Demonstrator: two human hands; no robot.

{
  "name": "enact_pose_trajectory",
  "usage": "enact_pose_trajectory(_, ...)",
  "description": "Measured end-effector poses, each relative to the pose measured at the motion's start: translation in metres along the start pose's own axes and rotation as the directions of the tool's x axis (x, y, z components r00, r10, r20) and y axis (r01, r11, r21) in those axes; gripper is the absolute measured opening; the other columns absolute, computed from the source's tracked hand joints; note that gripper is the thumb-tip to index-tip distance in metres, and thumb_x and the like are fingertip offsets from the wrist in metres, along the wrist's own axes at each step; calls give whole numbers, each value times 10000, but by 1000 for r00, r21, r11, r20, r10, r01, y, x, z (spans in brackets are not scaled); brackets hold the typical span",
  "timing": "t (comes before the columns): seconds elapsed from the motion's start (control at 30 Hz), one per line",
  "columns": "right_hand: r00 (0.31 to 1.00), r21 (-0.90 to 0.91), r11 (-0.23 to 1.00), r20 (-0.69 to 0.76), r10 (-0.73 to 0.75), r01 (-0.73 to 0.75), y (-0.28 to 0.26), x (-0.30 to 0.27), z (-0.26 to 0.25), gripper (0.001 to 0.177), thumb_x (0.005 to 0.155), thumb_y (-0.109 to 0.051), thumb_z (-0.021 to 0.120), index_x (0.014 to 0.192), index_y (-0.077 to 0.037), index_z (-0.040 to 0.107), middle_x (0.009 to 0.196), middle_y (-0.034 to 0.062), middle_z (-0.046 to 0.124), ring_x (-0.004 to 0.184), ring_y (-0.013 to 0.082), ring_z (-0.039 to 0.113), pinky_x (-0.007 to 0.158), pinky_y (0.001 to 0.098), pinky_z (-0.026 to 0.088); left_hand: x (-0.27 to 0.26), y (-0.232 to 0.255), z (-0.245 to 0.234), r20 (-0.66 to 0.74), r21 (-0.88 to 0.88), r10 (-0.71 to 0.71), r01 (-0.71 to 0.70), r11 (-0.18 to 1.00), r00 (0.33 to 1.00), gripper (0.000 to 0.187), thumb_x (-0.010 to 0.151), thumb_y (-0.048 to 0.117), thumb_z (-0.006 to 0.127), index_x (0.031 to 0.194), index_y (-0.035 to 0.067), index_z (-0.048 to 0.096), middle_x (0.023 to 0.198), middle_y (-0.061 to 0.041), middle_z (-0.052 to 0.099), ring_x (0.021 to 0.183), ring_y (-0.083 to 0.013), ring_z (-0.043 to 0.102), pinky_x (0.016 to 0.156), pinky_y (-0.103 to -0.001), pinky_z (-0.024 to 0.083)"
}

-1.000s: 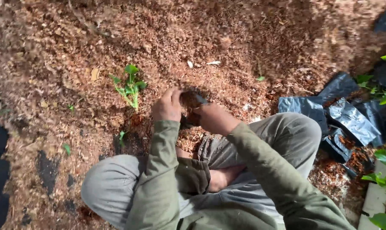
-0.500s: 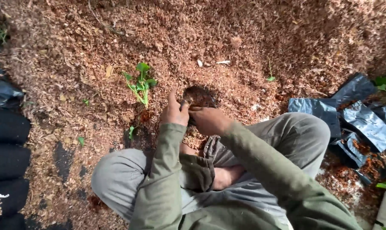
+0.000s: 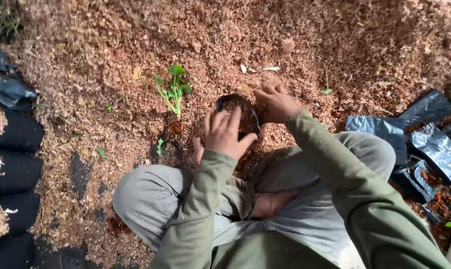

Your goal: The person sits on the ground and plants small green seedlings into black plastic bags filled with soil. They use their hands to scoop soil from a large pile, place it into the bags, insert the seedlings, and pack the soil around the base of the plants.

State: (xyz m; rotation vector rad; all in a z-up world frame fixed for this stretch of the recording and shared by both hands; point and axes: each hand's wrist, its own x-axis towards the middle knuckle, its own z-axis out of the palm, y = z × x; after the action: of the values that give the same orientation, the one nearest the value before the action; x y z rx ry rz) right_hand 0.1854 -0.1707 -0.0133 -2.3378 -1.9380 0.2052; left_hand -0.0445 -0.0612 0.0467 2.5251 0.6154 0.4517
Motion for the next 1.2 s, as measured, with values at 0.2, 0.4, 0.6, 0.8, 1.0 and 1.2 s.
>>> enact_pose_trajectory(0.2,962,366,904,-67,263,-222,40,-5,43,429,769,-330,820,1146,-163,702,1081,182,626,945,480,674,807,599,579,-10,-15,24,-113,87,161,-152,985,980,215,726,343,861,845,199,756,883,-18,672,1129,-207,545,1219,-624,187)
enact_pose_trajectory(0.4,866,976,-206,166,472,-75,-66,-7,-92,358,865,56,656,1185,-93,597,1014,183,703,774,233,706,587,286,569,7,-32,-4,-220,-443,-425,298,845,878,405,985,444,706,1263,154,657,917,-90,705,851,-253,734,757,-379,639)
enact_pose_trajectory(0.6,898,996,85,-61,437,26,-123,16,-88,480,860,-93,792,1264,-69,533,1171,205,613,1077,379,630,932,552,577,7,-31,-1,134,-446,-612,599,665,780,688,1013,657,531,1517,214,378,979,-122,721,965,-349,737,908,-534,596)
enact_pose_trajectory(0.8,912,911,398,-69,405,-108,-114,13,-70,425,906,-282,749,1241,-64,605,1230,235,512,1234,498,530,992,748,430,8,-55,34,279,-298,-559,624,722,780,565,1017,530,571,1453,182,481,909,-138,722,977,-337,739,917,-510,570)
enact_pose_trajectory(1.0,857,560,726,-55,513,-399,-61,4,-59,476,914,-122,776,1277,52,522,1163,272,532,1118,502,612,912,596,575,16,-45,33,58,-269,-525,520,811,849,257,865,335,608,937,149,770,780,-103,761,891,-412,735,809,-544,587)
enact_pose_trajectory(1.2,872,465,744,163,461,-480,-35,-15,-23,166,861,-182,674,990,-90,726,877,144,735,707,288,756,647,460,649,9,-37,20,-47,-256,-536,509,822,843,264,897,327,620,1043,177,780,833,-98,782,890,-349,760,827,-505,606)
